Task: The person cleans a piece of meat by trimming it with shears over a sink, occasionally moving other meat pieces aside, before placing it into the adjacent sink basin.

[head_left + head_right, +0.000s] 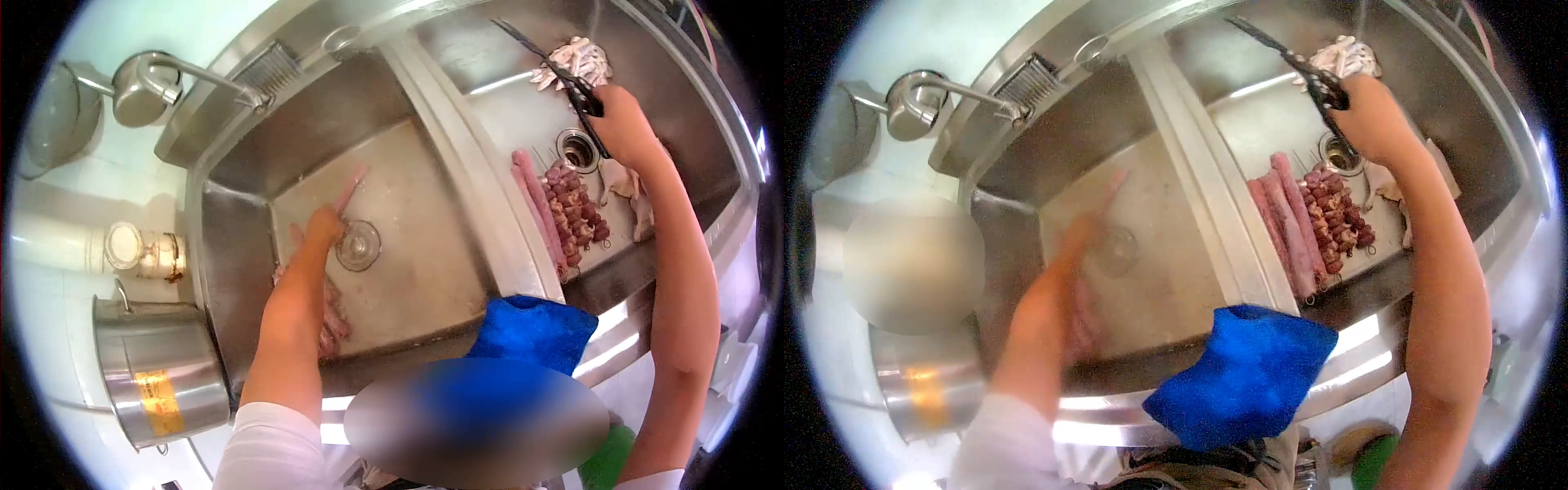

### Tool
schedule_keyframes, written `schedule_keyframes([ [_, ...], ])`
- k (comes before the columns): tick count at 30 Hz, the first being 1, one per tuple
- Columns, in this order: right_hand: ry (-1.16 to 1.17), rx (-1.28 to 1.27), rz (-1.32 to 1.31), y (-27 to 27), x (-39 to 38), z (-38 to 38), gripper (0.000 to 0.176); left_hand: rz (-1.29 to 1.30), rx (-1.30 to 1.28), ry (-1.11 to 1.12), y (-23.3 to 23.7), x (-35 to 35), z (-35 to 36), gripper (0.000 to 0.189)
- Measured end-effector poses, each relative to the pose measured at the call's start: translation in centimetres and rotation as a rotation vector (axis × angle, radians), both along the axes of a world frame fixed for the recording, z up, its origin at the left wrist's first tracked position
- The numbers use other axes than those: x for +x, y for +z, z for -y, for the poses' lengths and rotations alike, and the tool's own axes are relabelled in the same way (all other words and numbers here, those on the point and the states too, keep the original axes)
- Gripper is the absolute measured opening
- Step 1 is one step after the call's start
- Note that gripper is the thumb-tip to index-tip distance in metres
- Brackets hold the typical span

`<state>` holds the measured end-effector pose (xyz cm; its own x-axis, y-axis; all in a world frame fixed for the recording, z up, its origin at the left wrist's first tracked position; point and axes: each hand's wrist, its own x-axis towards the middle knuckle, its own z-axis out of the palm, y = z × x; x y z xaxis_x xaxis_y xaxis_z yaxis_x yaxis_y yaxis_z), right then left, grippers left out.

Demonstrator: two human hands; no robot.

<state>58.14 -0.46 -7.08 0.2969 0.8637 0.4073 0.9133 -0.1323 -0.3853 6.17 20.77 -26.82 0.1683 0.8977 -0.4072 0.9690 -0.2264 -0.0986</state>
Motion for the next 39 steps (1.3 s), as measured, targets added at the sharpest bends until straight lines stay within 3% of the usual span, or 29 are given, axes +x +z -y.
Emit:
schedule_keyframes([
  [3,0.014,-0.046,-0.089,1.1,-0.4,0.2,0.024,0.277,0.127,-0.064,1.1,0.8,3.7,0.044],
  [6,-0.018,-0.071,-0.081,0.5,0.2,-0.2,0.021,0.177,0.107,-0.115,-0.2,-1.4,3.7,0.043],
  [8,0.033,-0.073,-0.212,0.5,0.4,-0.1,0.016,0.039,0.058,0.032,-4.4,-5.1,-0.4,0.039],
  [10,0.04,-0.176,-0.314,2.3,-0.5,0.3,0.015,0.455,-0.221,0.362,0.5,-3.6,2.3,0.035],
  [13,0.17,-0.164,-0.576,5.2,-3.2,0.6,0.019,1.005,-0.365,0.647,10.8,-1.3,8.7,0.03],
  [17,0.438,-0.23,-0.359,8.9,-10.3,0.2,0.026,1.471,-0.431,0.923,19.1,-2.5,12.1,0.029],
  [20,0.676,-0.256,-0.112,9.7,-17.4,0.4,0.029,1.733,-0.302,0.925,22.4,-2.4,15.0,0.029],
  [23,0.719,-0.316,-0.228,9.8,-25.9,1.6,0.028,1.969,-0.307,0.92,25.2,-3.0,17.1,0.025],
  [27,0.702,-0.328,-0.232,6.4,-33.0,1.6,0.024,2.2,-0.535,0.819,24.7,-5.1,17.6,0.023],
  [32,0.636,-0.31,-0.131,4.4,-35.7,2.5,0.027,2.363,-0.43,0.915,26.6,-4.2,18.8,0.022],
  [39,0.644,-0.221,0.112,3.6,-35.5,2.3,0.03,2.433,-0.556,0.867,26.5,-4.5,18.9,0.021],
])
